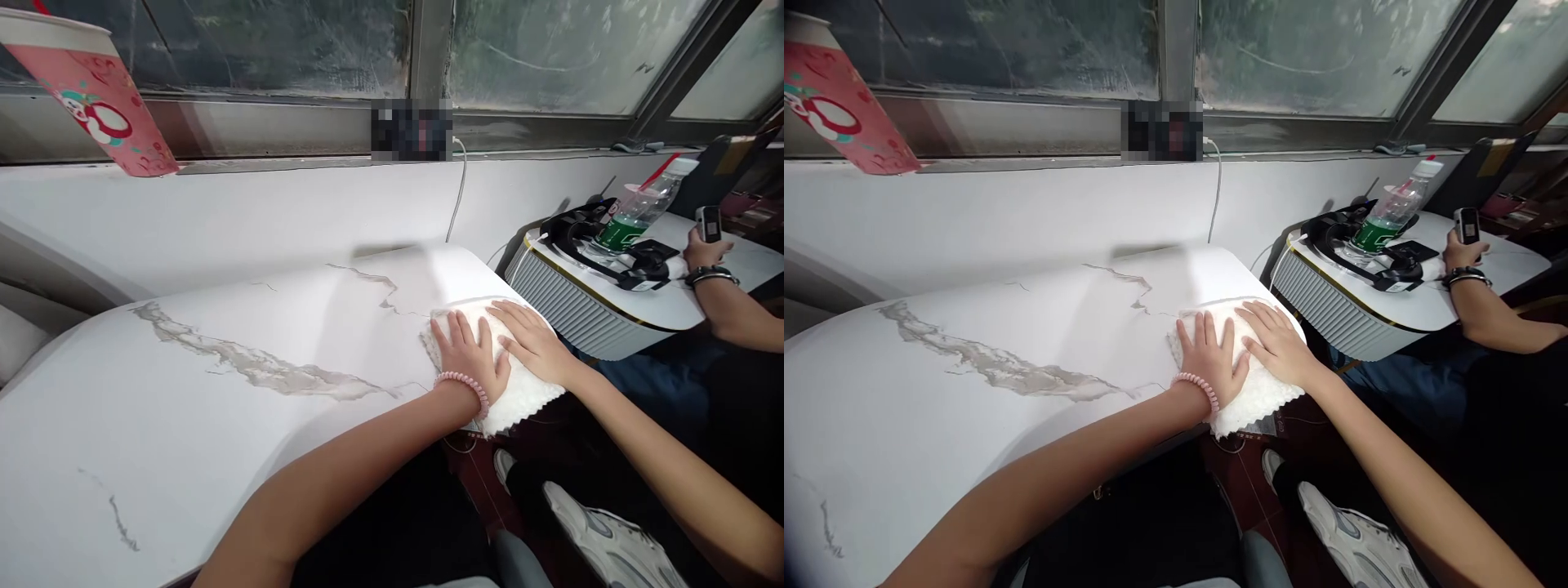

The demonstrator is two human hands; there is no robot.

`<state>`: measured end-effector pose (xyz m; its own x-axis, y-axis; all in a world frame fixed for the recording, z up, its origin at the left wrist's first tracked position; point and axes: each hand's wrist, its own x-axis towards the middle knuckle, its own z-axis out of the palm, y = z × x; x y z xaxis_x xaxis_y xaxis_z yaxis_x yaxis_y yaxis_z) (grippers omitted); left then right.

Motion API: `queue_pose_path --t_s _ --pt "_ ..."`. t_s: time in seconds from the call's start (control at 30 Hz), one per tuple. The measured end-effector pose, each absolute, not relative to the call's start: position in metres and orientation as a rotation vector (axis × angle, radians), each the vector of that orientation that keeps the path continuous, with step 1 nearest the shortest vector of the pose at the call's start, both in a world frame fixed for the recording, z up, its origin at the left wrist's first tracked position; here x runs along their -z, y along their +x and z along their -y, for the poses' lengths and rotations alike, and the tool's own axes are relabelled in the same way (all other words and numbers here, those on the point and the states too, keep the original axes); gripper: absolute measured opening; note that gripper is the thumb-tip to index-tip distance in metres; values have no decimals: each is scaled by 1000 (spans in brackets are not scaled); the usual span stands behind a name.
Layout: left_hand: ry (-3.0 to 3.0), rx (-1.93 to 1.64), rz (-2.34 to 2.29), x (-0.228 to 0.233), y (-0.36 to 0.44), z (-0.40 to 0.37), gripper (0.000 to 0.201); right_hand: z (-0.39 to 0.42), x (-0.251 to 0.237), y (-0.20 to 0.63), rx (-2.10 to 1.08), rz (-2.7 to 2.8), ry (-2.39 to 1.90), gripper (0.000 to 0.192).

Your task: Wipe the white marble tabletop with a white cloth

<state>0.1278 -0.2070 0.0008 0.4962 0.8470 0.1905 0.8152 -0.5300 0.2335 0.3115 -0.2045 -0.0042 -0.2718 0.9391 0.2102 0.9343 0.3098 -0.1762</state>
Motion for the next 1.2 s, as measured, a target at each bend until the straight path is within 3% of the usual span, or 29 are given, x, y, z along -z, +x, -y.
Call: queue_pose_path --t_s 0.27,1.2 --pt "2588 -374 -1516 -5 141 188 66 178 1 322 -85 2378 -1664 61" --pt "2398 -368 -1776 -3 156 -27 63 -57 4 321 -164 2278 -1562 53"
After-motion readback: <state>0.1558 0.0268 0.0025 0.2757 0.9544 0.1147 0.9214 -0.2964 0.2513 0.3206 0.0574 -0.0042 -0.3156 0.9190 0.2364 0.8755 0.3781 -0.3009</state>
